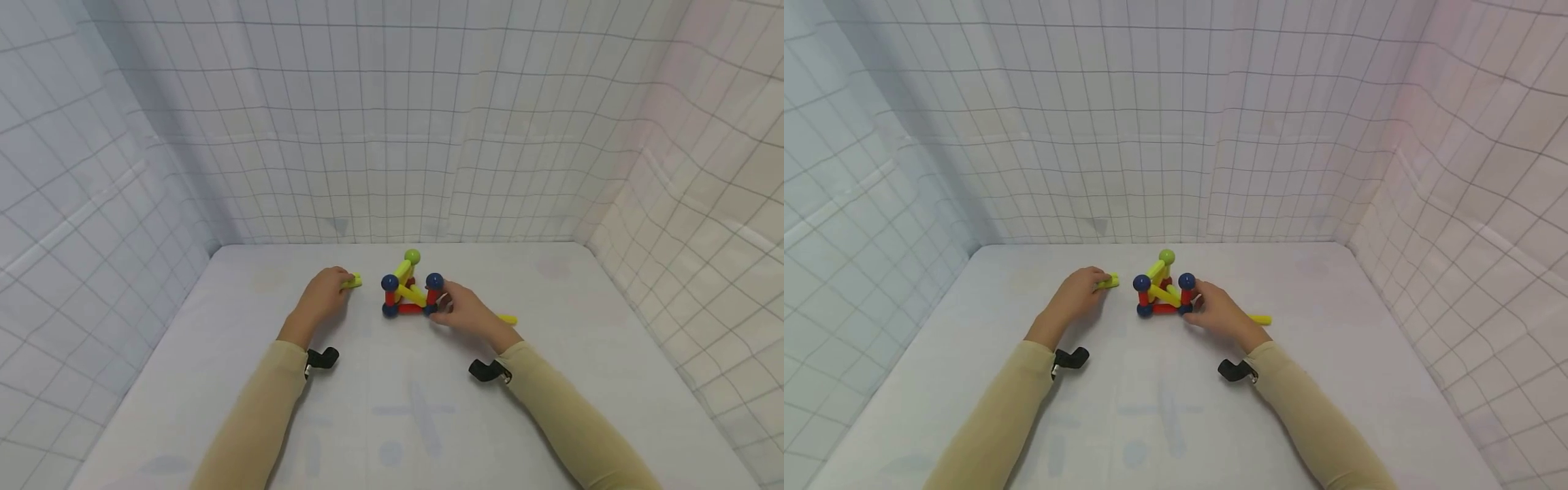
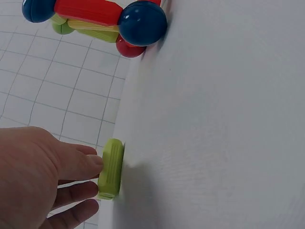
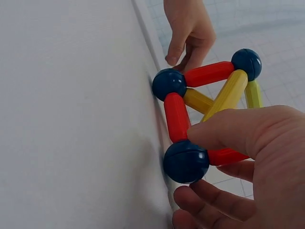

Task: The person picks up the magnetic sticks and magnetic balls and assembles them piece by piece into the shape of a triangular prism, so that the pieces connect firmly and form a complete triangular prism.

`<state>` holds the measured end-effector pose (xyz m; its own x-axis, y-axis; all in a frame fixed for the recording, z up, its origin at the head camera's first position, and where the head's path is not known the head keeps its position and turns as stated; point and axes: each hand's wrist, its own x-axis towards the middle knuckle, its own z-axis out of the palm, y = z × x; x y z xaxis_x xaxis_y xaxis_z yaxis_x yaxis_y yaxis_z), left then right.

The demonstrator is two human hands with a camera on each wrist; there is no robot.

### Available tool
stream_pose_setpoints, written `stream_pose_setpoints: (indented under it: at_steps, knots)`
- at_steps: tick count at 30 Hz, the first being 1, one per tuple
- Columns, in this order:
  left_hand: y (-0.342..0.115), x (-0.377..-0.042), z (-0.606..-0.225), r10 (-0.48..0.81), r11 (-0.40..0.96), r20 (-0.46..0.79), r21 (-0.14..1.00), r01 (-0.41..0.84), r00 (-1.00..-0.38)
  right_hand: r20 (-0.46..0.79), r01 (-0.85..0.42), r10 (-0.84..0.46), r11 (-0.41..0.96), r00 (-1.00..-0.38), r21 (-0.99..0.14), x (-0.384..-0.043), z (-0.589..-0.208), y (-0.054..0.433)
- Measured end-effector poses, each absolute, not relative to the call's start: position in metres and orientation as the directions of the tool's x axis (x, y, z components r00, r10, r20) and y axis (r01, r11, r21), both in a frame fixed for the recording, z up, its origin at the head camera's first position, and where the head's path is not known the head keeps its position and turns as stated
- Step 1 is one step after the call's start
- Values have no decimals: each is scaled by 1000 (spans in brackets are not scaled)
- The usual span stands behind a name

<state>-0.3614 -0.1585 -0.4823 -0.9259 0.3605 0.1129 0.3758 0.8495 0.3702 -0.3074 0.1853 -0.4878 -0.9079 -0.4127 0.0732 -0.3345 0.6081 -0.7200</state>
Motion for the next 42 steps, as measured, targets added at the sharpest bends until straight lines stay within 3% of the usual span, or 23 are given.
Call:
stream_pose_setpoints:
  at_steps: [5, 13, 23, 33, 42]
  knots:
    - [-156, -357, -484, 327, 842, 141, 405, 356, -934, 65, -322, -403, 613, -913, -721, -307, -494, 183]
    - [-158, -355, -485, 281, 800, 69, 535, 274, -957, 136, -348, -374, 587, -917, -730, -309, -505, 184]
    - [-159, -353, -473, 300, 801, 31, 535, 269, -954, 193, -341, -308, 552, -932, -761, -309, -515, 183]
    - [-146, -335, -407, 441, 684, 208, 552, 477, -873, 242, -377, -306, 534, -921, -757, -306, -522, 179]
    - [-106, -338, -360, 579, 629, 240, 475, 615, -779, 258, -386, -301, 526, -918, -758, -308, -524, 183]
